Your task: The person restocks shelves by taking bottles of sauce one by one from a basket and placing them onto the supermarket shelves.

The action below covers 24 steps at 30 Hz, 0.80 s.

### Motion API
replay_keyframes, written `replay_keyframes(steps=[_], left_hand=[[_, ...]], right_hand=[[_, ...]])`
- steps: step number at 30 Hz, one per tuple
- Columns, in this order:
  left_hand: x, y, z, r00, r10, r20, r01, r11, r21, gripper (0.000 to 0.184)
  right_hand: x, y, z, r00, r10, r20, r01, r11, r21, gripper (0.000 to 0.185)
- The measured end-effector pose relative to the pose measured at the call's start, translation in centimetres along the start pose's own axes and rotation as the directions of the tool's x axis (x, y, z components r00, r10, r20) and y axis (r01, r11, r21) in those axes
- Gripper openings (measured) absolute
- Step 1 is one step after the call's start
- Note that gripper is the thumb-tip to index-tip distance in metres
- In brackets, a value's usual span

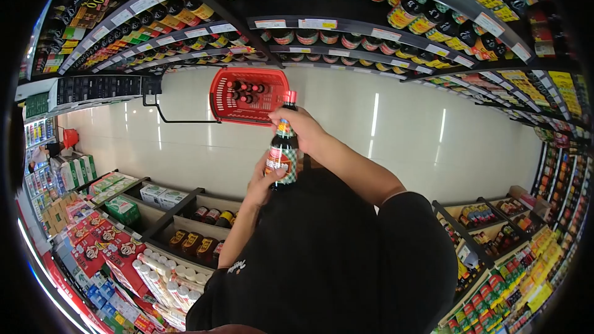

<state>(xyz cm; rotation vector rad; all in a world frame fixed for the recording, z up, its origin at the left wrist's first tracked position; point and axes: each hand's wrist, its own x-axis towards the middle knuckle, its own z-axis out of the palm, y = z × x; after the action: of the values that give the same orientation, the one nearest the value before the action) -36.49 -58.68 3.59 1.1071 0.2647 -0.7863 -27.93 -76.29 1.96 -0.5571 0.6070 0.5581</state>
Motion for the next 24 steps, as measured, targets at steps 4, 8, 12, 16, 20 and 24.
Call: replay_keyframes(steps=[4,8,12,16,20,24], left_hand=[[0.7,0.9,1.4,0.993,0.100,0.061,-0.105,0.992,0.068,0.054],[1.9,0.5,2.2,0.988,0.134,0.079,-0.145,0.979,0.141,0.050],[2.8,1.4,3.8,0.992,0.081,0.095,-0.094,0.985,0.142,0.046],[3.6,1.5,4.5,0.987,0.077,0.143,-0.107,0.971,0.214,0.045],[3.5,3.0,6.5,0.960,0.224,0.167,-0.271,0.894,0.358,0.048],[3.8,4.4,6.2,0.940,0.230,0.253,-0.307,0.892,0.330,0.055]], right_hand=[[-2.4,-2.4,1.3,0.998,-0.058,0.009,0.058,0.998,-0.006,0.018],[-3.2,-3.5,0.1,0.991,-0.135,-0.007,0.135,0.991,-0.006,0.017],[-3.7,-4.0,-2.0,0.986,-0.155,-0.056,0.158,0.986,0.058,0.014],[-4.6,-4.8,-2.9,0.979,-0.183,-0.094,0.192,0.977,0.096,0.011],[-5.8,-5.8,-3.0,0.967,-0.253,0.027,0.253,0.967,-0.007,0.019],[-7.3,-6.1,-3.3,0.883,-0.435,0.177,0.469,0.800,-0.374,0.029]])
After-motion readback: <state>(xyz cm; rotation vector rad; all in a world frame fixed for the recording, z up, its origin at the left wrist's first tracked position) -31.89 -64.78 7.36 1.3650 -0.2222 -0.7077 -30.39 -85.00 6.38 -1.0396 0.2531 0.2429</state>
